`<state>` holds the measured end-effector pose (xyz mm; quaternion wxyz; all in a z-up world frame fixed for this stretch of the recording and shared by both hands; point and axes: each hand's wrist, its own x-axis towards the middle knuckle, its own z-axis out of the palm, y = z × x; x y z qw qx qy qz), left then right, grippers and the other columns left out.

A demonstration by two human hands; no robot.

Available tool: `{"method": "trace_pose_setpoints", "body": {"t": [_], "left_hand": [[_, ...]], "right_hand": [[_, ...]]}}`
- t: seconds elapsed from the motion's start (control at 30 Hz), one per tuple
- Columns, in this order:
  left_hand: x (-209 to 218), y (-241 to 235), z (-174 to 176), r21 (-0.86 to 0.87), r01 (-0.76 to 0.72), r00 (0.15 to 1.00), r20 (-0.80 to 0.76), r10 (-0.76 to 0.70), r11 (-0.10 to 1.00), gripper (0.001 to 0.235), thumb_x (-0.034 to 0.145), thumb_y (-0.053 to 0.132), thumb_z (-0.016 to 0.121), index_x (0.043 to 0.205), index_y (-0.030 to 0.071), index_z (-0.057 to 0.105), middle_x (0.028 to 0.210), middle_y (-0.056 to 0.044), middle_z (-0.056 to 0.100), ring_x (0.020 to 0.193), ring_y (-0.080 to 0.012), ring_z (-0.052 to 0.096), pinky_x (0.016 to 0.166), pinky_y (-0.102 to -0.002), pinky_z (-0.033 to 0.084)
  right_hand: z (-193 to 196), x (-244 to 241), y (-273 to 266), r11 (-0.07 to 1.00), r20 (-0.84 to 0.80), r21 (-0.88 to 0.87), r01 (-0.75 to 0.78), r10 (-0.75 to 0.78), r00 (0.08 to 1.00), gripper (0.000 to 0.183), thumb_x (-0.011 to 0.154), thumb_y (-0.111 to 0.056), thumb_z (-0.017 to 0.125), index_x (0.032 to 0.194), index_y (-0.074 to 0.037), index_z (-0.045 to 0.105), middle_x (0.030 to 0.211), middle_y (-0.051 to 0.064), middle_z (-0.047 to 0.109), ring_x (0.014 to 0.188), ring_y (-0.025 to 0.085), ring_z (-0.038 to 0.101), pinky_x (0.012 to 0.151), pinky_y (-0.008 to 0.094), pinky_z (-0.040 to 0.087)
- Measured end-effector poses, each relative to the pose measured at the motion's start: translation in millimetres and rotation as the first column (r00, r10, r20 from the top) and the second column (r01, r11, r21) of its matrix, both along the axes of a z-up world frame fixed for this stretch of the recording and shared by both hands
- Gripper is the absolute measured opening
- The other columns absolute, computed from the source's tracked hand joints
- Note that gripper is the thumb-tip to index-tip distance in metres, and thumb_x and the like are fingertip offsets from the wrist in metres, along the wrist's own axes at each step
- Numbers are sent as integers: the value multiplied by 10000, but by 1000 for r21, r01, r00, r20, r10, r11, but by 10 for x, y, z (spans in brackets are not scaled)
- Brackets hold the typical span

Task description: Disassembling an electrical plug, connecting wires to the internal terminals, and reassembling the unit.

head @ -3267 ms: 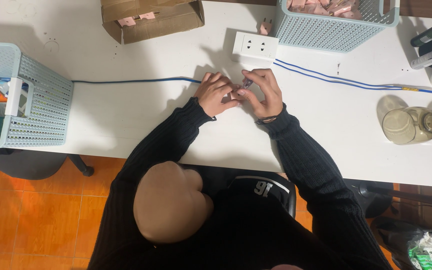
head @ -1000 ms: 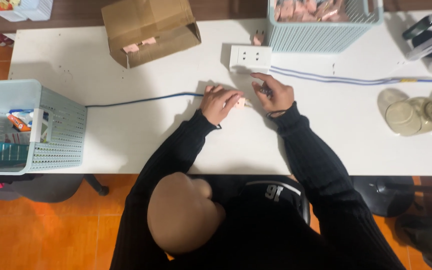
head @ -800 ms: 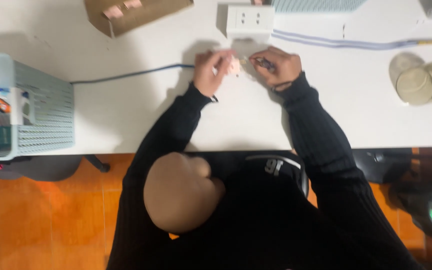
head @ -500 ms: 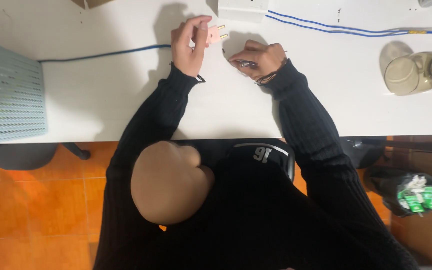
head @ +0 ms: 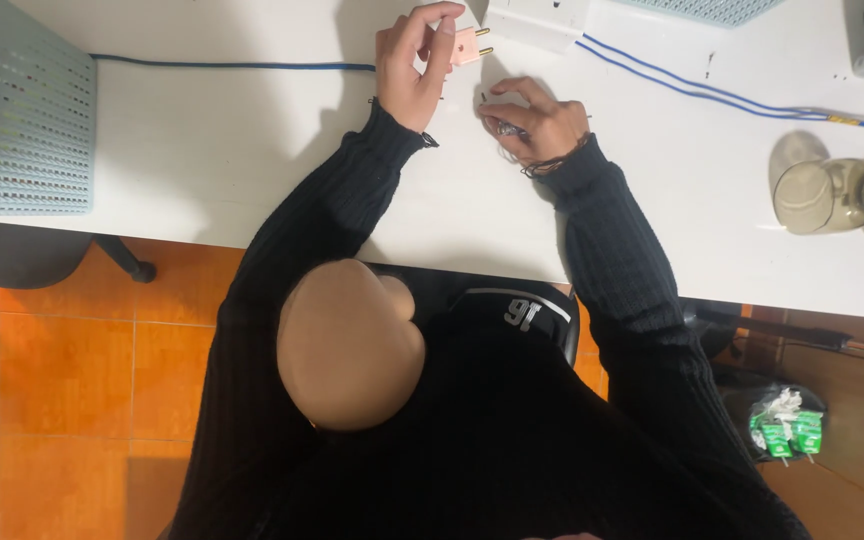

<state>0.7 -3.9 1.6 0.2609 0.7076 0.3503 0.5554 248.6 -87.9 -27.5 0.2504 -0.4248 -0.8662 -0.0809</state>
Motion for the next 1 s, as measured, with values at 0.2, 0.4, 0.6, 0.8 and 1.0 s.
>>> {"method": "trace_pose_setpoints", "body": {"t": [0.2, 0.4, 0.6, 0.8, 1.0], "left_hand": [[-32, 52, 99, 138, 27, 999, 41, -33, 990, 222, 1214, 225, 577, 1233, 134, 778, 741, 20, 733, 655, -129, 662, 724, -328, 534], [-33, 23, 85, 122, 51, 998, -36, -47, 991, 224, 1190, 225, 602, 1169, 117, 798, 866, 11, 798, 688, -143, 654, 729, -328, 547], [41, 20, -58, 66, 316, 948, 19, -318, 947, 197, 1197, 171, 612, 1290, 159, 784, 605, 43, 730, 627, -114, 697, 770, -240, 582], [36, -17, -147, -88, 415, 908, -28, -419, 906, 236, 1205, 195, 655, 1439, 160, 656, 642, 36, 740, 629, -130, 677, 822, -272, 589], [38, -98, -248, -210, 415, 859, -231, -457, 885, 305, 1220, 335, 613, 1509, 237, 607, 696, 76, 773, 837, -175, 602, 995, -322, 537]], "right_hand": [[76, -200, 101, 999, -7, 48, 24, -24, 1000, 187, 1198, -268, 757, 1223, -172, 916, 1296, -32, 845, 961, 157, 816, 503, 347, 579], [-43, -166, 249, 996, -51, 91, 13, -9, 999, 187, 1171, -296, 754, 1232, -176, 885, 1340, -66, 832, 1056, 141, 824, 510, 328, 537], [325, 31, -42, 983, -337, -173, 57, -114, 935, 458, 1104, -558, 834, 1374, -189, 813, 1286, -18, 764, 879, 297, 827, 787, 408, 678], [525, 54, -78, 982, -394, -183, 43, -113, 912, 538, 1058, -583, 884, 1430, -217, 751, 1323, -12, 721, 876, 323, 818, 788, 424, 675], [479, -13, -118, 990, -306, -136, -33, -10, 952, 325, 1097, -454, 841, 1284, -189, 823, 1201, -6, 716, 713, 319, 790, 727, 432, 673]]}}
